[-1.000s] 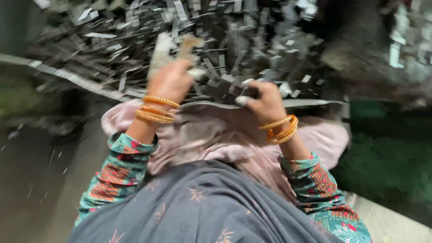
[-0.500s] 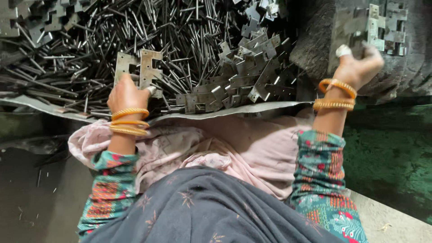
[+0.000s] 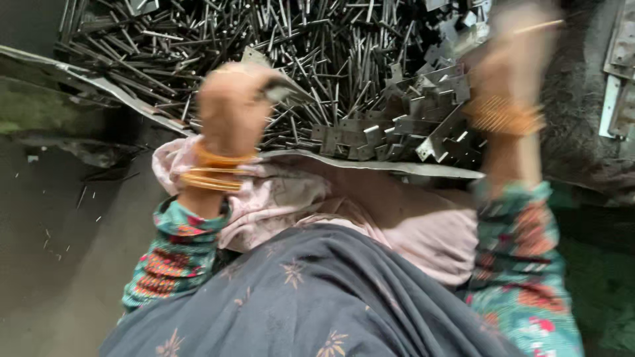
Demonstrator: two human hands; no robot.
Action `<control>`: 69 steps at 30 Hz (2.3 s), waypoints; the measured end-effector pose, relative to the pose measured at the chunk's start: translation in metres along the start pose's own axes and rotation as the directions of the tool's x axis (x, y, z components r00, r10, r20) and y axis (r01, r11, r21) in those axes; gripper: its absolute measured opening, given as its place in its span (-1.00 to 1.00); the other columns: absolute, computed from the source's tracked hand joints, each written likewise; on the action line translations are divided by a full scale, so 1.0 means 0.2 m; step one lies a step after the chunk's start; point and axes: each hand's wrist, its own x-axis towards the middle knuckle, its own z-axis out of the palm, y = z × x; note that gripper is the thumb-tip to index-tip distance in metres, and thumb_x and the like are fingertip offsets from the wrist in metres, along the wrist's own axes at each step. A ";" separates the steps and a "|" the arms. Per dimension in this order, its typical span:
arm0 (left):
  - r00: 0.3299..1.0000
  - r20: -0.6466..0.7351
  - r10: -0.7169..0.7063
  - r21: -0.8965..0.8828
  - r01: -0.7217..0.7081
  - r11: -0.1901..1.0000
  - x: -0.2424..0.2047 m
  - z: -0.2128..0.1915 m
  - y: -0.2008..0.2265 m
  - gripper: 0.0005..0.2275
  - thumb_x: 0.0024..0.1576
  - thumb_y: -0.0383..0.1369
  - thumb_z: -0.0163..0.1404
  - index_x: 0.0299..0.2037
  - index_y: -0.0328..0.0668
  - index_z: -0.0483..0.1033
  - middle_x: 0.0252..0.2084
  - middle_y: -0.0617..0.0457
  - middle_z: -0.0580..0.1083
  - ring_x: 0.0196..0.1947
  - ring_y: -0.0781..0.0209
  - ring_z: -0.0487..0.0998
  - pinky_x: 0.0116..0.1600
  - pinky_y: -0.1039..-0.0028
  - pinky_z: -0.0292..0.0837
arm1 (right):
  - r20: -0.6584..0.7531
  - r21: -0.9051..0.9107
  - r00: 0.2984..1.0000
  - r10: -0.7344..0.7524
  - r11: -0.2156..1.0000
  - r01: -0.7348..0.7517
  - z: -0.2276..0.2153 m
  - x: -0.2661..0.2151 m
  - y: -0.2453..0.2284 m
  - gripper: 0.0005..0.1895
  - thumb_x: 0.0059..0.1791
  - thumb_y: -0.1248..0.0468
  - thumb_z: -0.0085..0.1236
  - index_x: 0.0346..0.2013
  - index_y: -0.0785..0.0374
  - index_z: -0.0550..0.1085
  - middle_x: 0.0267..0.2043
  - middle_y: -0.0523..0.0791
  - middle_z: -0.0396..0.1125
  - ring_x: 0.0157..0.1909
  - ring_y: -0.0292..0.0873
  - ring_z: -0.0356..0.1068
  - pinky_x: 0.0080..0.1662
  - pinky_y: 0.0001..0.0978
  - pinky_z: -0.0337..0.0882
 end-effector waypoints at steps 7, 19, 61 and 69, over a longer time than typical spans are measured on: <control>0.999 0.011 0.033 -0.227 -0.030 0.974 -0.02 0.05 0.09 -0.69 0.13 -0.42 0.20 0.08 -0.26 0.54 -0.01 -0.10 0.55 -0.02 -0.11 0.55 0.19 0.25 0.35 | 0.722 0.629 0.692 0.009 0.409 -0.661 0.72 -0.41 -0.49 -0.72 0.03 0.41 0.09 0.03 0.26 0.55 -0.10 -0.18 0.49 -0.09 -0.29 0.46 0.04 -0.38 0.51; 0.891 -0.014 -0.455 -0.214 0.441 0.871 -0.35 0.04 -0.19 -0.84 0.21 -0.42 0.11 -0.04 -0.20 0.62 -0.14 -0.08 0.61 -0.16 0.06 0.64 -0.01 0.30 0.52 | 0.518 -0.431 0.831 0.202 0.901 0.049 1.11 -0.37 -0.28 -0.79 -0.09 0.24 0.25 -0.30 0.32 0.49 -0.24 0.17 0.38 -0.22 0.24 0.41 -0.16 0.06 0.43; 0.893 0.366 -0.261 -0.128 0.326 0.937 -0.22 0.15 -0.23 -0.73 0.13 -0.21 0.14 -0.10 -0.23 0.59 -0.14 -0.18 0.56 -0.11 -0.14 0.55 -0.04 0.14 0.41 | 0.531 0.000 0.833 0.153 0.983 -0.181 0.49 -0.54 -0.71 -0.66 -0.16 0.21 0.42 -0.11 0.14 0.62 -0.20 -0.02 0.54 -0.16 0.02 0.53 -0.09 -0.22 0.46; 0.806 -0.115 -0.580 0.186 0.591 0.785 -0.25 0.11 -0.41 -0.76 0.09 -0.24 0.30 -0.23 -0.26 0.64 -0.29 -0.13 0.58 -0.27 -0.04 0.59 -0.13 0.20 0.45 | -0.650 -0.082 0.719 0.245 0.918 -0.388 -0.41 -0.56 0.90 -0.46 -0.04 0.47 0.54 0.02 0.35 0.31 0.05 0.02 0.37 0.02 -0.10 0.49 0.07 -0.29 0.61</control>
